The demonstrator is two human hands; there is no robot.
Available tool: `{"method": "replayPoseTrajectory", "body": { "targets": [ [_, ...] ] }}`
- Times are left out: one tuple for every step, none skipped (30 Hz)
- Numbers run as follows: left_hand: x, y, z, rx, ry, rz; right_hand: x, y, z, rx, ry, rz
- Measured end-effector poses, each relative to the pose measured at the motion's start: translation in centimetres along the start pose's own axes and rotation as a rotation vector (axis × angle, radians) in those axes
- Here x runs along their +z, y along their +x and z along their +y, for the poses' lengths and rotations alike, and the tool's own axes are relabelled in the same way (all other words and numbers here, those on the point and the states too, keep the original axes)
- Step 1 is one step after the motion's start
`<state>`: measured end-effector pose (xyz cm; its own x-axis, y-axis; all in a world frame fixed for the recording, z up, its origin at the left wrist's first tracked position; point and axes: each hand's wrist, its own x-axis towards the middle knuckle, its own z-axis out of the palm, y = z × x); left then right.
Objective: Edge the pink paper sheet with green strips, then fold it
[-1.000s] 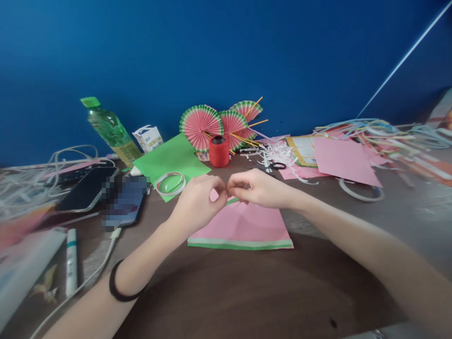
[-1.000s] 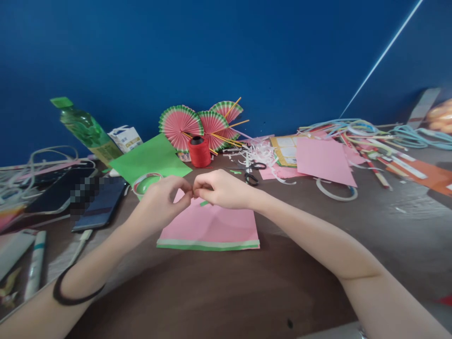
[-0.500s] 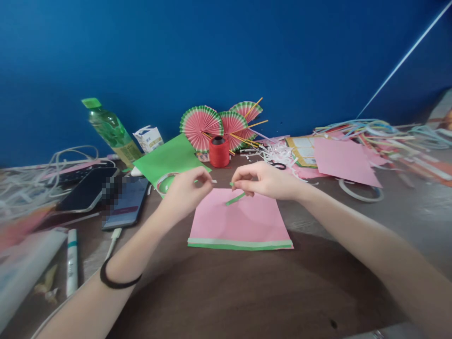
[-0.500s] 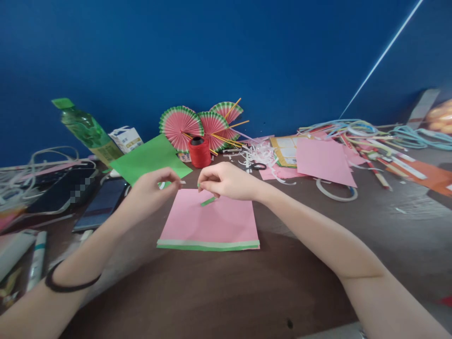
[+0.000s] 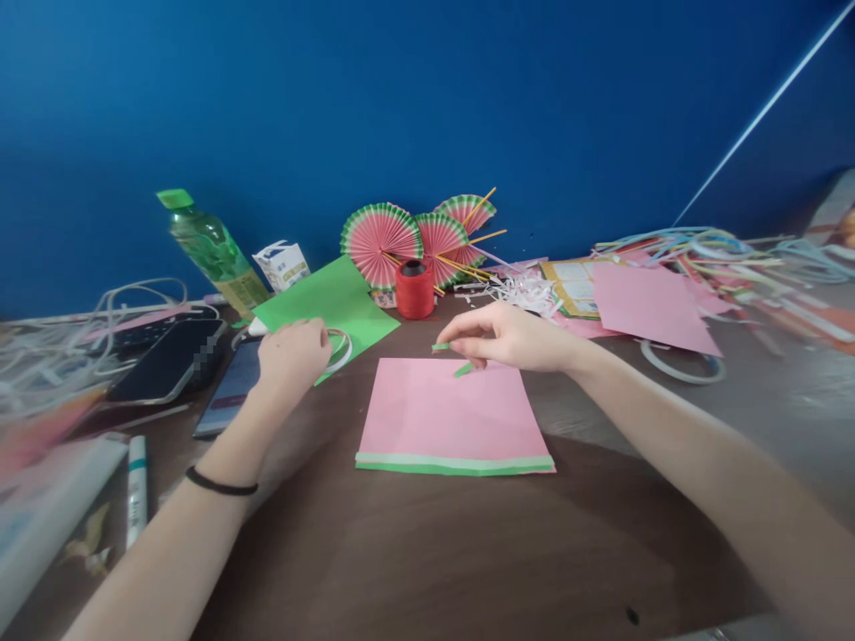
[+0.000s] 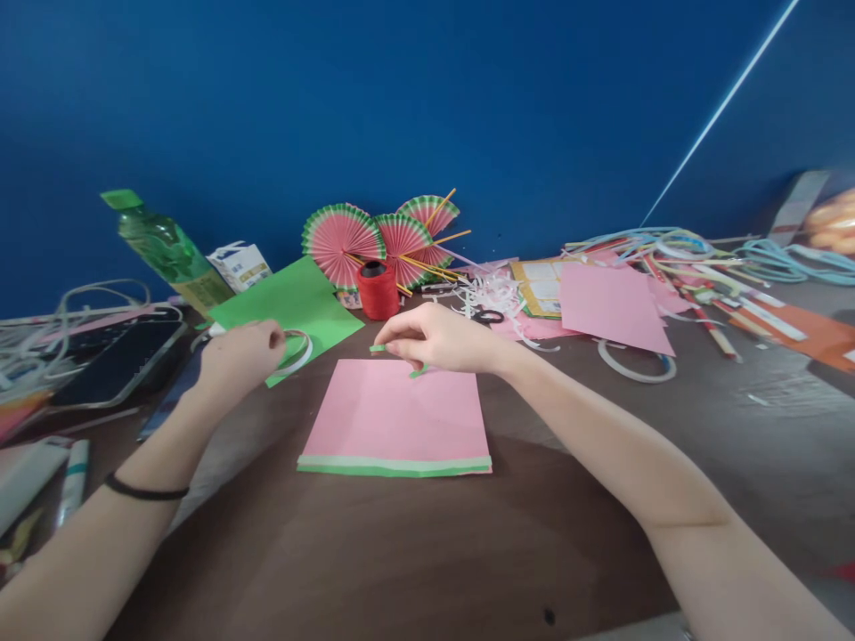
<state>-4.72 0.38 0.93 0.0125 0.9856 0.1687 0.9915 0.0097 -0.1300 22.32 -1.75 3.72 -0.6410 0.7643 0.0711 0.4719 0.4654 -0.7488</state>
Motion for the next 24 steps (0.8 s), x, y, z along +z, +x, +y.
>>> {"method": "replayPoseTrajectory", "body": {
  "targets": [
    [0.0,-0.1,0.0,0.009,0.011,0.018,0.0,0.0,0.0,0.002,0.006,-0.004],
    [-0.1,-0.1,0.0,0.015,0.017,0.031,0.1,0.0,0.0,0.005,0.011,-0.009],
    [-0.1,-0.1,0.0,0.016,0.020,0.038,0.1,0.0,-0.1,0.009,0.017,-0.013],
    [-0.2,-0.2,0.0,0.017,0.021,0.042,0.1,0.0,-0.1,0.012,0.022,-0.015],
    [-0.3,-0.2,0.1,0.018,0.022,0.047,0.1,0.0,-0.1,0.016,0.024,-0.017],
    [-0.3,-0.2,0.2,0.016,0.023,0.053,0.1,0.0,-0.1,0.019,0.023,-0.017],
    [-0.4,-0.2,0.3,0.014,0.017,0.060,0.2,0.0,-0.1,0.021,0.020,-0.016],
    [-0.5,-0.1,0.5,0.012,0.004,0.062,0.2,0.0,-0.1,0.020,0.016,-0.013],
    [-0.6,-0.1,0.7,0.015,-0.020,0.062,0.2,0.0,-0.1,0.017,0.010,-0.011],
    [-0.8,-0.1,1.0,0.023,-0.060,0.056,0.3,0.0,-0.1,0.011,0.005,-0.008],
    [-1.0,-0.2,1.4,0.038,-0.122,0.042,0.3,0.0,-0.2,0.003,0.000,-0.005],
    [-1.3,-0.3,1.8,0.061,-0.207,0.021,0.4,-0.1,-0.2,-0.007,-0.005,-0.004],
    [-1.5,-0.5,2.3,0.090,-0.312,-0.008,0.5,-0.1,-0.3,-0.017,-0.011,-0.005],
    [-1.8,-0.7,2.9,0.122,-0.456,-0.057,0.6,-0.2,-0.5,-0.026,-0.017,-0.006],
    [-2.0,-1.0,3.5,0.171,-0.614,-0.130,0.8,-0.2,-0.6,-0.033,-0.027,-0.008],
    [-2.2,-1.4,4.1,0.217,-0.762,-0.201,0.9,-0.3,-0.8,-0.042,-0.039,-0.010],
    [-2.4,-1.7,4.6,0.259,-0.889,-0.290,1.1,-0.3,-0.9,-0.054,-0.055,-0.008],
    [-2.4,-2.0,5.0,0.279,-0.998,-0.370,1.3,-0.3,-1.0,-0.068,-0.074,-0.003],
    [-2.4,-2.3,5.4,0.293,-1.073,-0.452,1.4,-0.4,-1.1,-0.086,-0.094,0.004],
    [-2.3,-2.5,5.6,0.303,-1.129,-0.513,1.6,-0.3,-1.1,-0.105,-0.116,0.014],
    [-2.2,-2.7,5.7,0.310,-1.174,-0.560,1.7,-0.3,-1.1,-0.123,-0.141,0.025],
    [-2.0,-2.7,5.7,0.318,-1.211,-0.594,1.8,-0.3,-1.1,-0.137,-0.169,0.035],
    [-1.8,-2.8,5.6,0.328,-1.246,-0.617,1.9,-0.3,-1.0,-0.146,-0.203,0.042],
    [-1.7,-2.7,5.5,0.338,-1.277,-0.636,2.0,-0.3,-0.9,-0.150,-0.244,0.045]
  ]
}}
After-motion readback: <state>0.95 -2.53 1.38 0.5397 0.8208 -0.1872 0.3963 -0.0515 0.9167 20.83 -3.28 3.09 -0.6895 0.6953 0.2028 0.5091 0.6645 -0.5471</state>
